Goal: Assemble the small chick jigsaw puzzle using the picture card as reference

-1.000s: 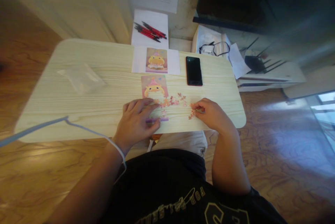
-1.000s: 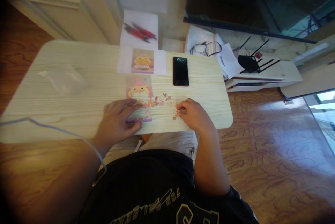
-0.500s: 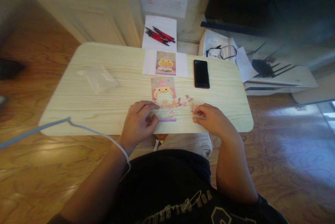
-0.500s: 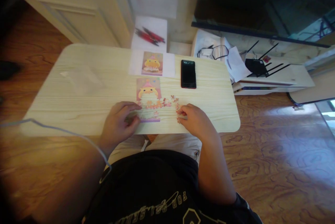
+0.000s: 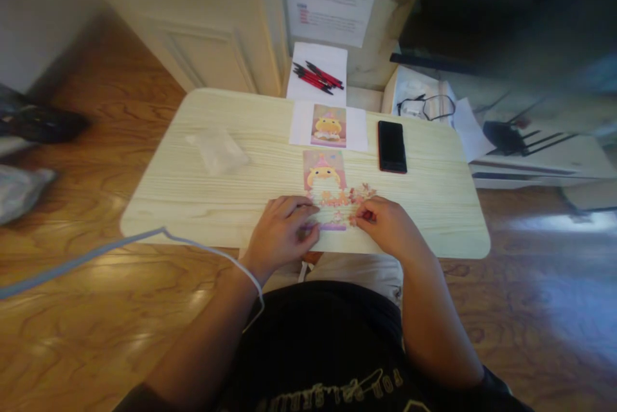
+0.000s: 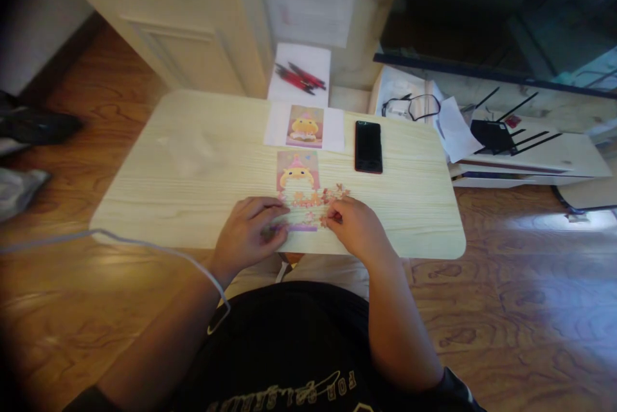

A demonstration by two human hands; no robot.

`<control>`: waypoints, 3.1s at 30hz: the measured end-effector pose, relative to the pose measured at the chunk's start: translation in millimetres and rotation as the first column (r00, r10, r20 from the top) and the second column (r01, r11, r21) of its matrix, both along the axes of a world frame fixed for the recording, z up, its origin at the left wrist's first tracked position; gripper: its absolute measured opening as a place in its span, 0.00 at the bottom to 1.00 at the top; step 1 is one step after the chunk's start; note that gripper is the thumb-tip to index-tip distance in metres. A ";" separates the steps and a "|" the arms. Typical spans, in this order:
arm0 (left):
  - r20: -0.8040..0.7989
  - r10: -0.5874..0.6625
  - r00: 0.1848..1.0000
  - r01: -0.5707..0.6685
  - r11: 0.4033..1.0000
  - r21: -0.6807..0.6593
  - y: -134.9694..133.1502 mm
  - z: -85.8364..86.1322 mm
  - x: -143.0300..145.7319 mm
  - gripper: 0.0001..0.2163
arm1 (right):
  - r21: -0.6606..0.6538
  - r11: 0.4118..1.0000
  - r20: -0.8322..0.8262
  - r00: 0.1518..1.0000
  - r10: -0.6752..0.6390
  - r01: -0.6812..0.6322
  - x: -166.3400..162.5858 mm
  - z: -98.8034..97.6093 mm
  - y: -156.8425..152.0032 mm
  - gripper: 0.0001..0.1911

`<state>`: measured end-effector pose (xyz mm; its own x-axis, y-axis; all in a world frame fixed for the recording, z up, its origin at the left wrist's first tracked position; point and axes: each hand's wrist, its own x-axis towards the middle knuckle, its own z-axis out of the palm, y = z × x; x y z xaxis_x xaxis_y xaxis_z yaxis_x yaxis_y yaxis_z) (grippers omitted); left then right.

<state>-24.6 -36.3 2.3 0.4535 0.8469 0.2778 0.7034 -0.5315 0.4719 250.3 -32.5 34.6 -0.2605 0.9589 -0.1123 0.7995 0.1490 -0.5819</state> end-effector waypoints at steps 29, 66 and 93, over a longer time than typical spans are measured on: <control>-0.029 0.026 0.999 -0.026 1.000 -0.001 2.0 0.0 1.3 0.17 | 0.207 0.966 -0.008 0.988 -0.156 0.155 10.9 -4.8 2.5 0.23; -0.023 -0.041 0.999 0.042 0.999 0.020 2.2 -0.9 31.1 0.18 | 0.233 0.968 0.015 0.995 -0.103 0.096 18.5 -7.4 -2.4 0.20; -0.045 -0.213 0.976 0.212 0.977 -0.024 3.0 5.2 12.7 0.24 | 0.191 0.976 0.006 0.994 -0.107 0.104 -0.3 -10.8 7.1 0.04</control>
